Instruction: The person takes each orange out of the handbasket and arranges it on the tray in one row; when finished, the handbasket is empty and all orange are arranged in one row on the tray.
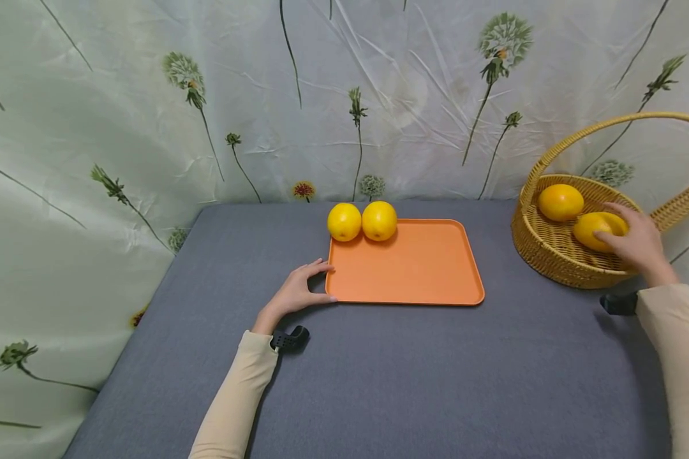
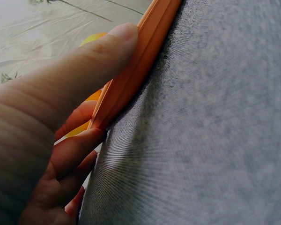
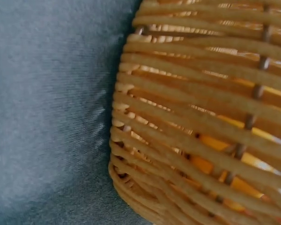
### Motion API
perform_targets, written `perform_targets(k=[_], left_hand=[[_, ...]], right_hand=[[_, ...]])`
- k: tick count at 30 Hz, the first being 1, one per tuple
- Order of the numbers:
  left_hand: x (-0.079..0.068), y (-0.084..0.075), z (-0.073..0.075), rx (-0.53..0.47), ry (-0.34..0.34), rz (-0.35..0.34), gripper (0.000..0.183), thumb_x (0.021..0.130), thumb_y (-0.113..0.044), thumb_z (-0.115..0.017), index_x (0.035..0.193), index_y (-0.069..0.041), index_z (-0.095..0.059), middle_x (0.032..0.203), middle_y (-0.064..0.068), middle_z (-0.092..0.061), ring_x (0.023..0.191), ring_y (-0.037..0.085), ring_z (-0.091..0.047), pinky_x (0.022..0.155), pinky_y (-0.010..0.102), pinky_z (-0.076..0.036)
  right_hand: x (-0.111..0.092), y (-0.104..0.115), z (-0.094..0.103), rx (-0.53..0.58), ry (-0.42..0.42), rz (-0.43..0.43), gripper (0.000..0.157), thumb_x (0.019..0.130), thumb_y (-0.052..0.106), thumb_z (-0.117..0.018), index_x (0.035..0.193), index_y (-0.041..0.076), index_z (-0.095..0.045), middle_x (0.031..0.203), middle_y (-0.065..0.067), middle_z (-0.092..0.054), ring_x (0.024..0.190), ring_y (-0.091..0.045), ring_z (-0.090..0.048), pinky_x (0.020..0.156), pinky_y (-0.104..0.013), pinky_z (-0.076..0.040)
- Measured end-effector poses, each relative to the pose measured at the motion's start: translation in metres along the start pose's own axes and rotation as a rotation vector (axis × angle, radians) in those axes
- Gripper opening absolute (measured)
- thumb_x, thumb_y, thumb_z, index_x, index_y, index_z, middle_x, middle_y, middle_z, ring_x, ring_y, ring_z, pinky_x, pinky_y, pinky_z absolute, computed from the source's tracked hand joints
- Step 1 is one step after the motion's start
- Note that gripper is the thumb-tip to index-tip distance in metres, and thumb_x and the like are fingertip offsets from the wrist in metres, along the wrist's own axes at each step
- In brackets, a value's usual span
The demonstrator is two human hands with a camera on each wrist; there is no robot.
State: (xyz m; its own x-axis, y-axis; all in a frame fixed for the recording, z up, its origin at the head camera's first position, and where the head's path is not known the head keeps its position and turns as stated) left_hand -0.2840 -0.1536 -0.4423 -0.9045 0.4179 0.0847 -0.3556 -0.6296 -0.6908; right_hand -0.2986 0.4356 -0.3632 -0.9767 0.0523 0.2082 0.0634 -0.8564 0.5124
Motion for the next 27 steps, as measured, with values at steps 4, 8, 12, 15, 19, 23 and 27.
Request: perform_targets(k=[4,8,12,15,19,23,27], left_hand=[[0.000,0.001,0.000,0.003,0.001,0.002,0.064,0.072,-0.031,-0.081,0.129,-0.014,-0.057,0.147,0.016,-0.041,0.140,0.035,-0.033,0.113,0.056,-0.027],[0.000,0.000,0.000,0.009,0.012,0.007,0.066,0.072,-0.033,-0.080,0.130,-0.015,-0.056,0.148,0.015,-0.041,0.141,0.034,-0.032,0.113,0.056,-0.027],[0.001,-0.001,0.001,0.012,0.018,0.009,0.066,0.073,-0.033,-0.080,0.131,-0.015,-0.055,0.148,0.015,-0.040,0.141,0.034,-0.032,0.114,0.056,-0.026],[0.002,-0.001,0.002,0.013,0.018,0.013,0.066,0.073,-0.032,-0.080,0.131,-0.016,-0.055,0.148,0.015,-0.040,0.141,0.034,-0.031,0.114,0.057,-0.025],[0.001,0.000,0.002,0.016,0.018,0.021,0.066,0.073,-0.032,-0.080,0.131,-0.016,-0.055,0.148,0.015,-0.040,0.141,0.034,-0.031,0.114,0.056,-0.025],[0.001,0.001,0.001,0.019,0.023,0.026,0.066,0.073,-0.033,-0.080,0.132,-0.015,-0.055,0.148,0.015,-0.040,0.141,0.034,-0.031,0.114,0.056,-0.026],[0.000,0.001,0.000,0.015,0.026,0.027,0.067,0.073,-0.033,-0.080,0.132,-0.015,-0.054,0.149,0.015,-0.039,0.141,0.034,-0.031,0.114,0.056,-0.025]], right_hand=[[0.004,-0.003,-0.004,-0.025,0.049,0.010,0.064,0.093,0.023,-0.047,0.145,-0.003,-0.023,0.142,-0.043,-0.022,0.125,-0.064,-0.019,0.097,-0.074,-0.016],[0.006,-0.008,-0.007,-0.063,0.090,-0.006,0.063,0.093,0.020,-0.047,0.145,-0.004,-0.021,0.138,-0.048,-0.019,0.126,-0.066,-0.015,0.096,-0.075,-0.015],[0.007,-0.012,-0.010,-0.106,0.125,-0.017,0.063,0.093,0.017,-0.046,0.146,-0.003,-0.019,0.136,-0.051,-0.017,0.129,-0.065,-0.009,0.096,-0.076,-0.014],[0.008,-0.014,-0.012,-0.165,0.151,-0.017,0.063,0.092,0.014,-0.045,0.146,-0.001,-0.017,0.134,-0.051,-0.020,0.128,-0.065,-0.010,0.096,-0.076,-0.013],[0.009,-0.013,-0.014,-0.242,0.181,-0.010,0.063,0.093,0.015,-0.043,0.147,0.001,-0.015,0.132,-0.049,-0.025,0.126,-0.064,-0.013,0.093,-0.075,-0.013],[0.009,-0.010,-0.015,-0.285,0.174,0.010,0.061,0.094,0.018,-0.044,0.147,0.000,-0.018,0.130,-0.047,-0.031,0.118,-0.065,-0.018,0.088,-0.073,-0.016],[0.007,-0.009,-0.016,-0.264,0.150,0.005,0.059,0.093,0.018,-0.047,0.144,-0.003,-0.024,0.124,-0.047,-0.035,0.115,-0.065,-0.020,0.089,-0.071,-0.019]])
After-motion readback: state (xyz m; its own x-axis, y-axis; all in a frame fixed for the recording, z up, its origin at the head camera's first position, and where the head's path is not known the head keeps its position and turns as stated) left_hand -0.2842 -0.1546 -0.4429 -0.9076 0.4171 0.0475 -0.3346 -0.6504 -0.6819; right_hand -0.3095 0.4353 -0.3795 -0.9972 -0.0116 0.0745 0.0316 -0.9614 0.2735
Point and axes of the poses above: each hand's wrist, its own x-axis towards the middle knuckle, its own z-axis out of the back of the hand, y = z × x, the point moved 5 cm from there along x, towards the middle knuckle
